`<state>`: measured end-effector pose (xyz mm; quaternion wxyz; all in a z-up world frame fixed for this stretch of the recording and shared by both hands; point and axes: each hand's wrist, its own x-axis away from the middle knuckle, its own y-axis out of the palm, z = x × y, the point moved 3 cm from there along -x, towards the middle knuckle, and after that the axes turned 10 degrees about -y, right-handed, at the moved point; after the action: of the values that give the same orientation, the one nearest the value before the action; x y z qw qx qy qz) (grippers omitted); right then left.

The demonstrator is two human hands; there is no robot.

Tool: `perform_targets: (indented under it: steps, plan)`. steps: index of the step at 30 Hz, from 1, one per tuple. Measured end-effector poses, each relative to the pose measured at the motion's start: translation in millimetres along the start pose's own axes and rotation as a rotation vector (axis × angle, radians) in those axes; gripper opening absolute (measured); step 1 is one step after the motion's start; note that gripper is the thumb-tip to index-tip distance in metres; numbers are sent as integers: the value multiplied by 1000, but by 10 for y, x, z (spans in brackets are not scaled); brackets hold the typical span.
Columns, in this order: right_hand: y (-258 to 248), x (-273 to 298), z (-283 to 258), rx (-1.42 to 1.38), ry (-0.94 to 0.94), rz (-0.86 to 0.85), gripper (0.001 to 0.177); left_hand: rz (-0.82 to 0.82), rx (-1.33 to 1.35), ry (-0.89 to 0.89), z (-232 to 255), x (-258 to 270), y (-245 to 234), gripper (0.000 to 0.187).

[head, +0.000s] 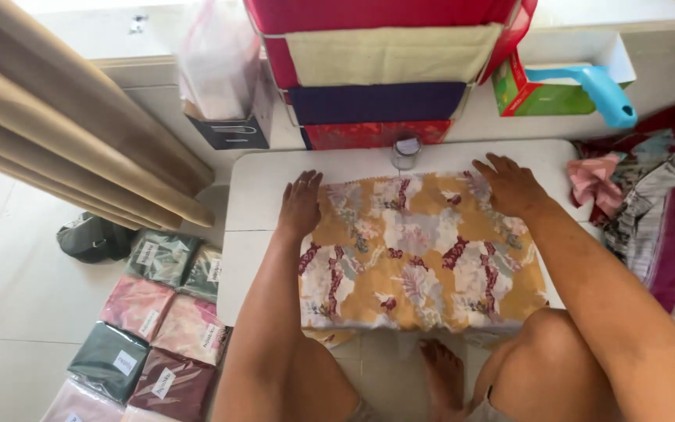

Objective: Using a lint roller to clean a piece of patterned fabric and then folding it neatly on a table.

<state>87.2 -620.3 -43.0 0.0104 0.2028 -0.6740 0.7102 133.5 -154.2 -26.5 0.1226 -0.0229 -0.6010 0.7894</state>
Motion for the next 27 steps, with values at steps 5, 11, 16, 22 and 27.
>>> perform_targets:
  steps: [5, 11, 16, 22, 27]
  plan:
    - [72, -20, 45, -134, 23, 6, 81, -77, 11, 29, -110, -301, 348, 87]
    - [-51, -14, 105, -294, 3, 103, 50, -102, -141, -16, -77, -380, 311, 73]
    - [-72, 44, 139, -235, -4, 131, 33, -33, -247, -28, -188, -399, 378, 51]
    - [151, 98, 347, -143, 64, 2, 46, 38, -332, -15, -125, -242, 132, 24]
    - [-9, 231, 458, -36, -40, 115, 33, 125, -276, 4, -44, -95, -195, 17]
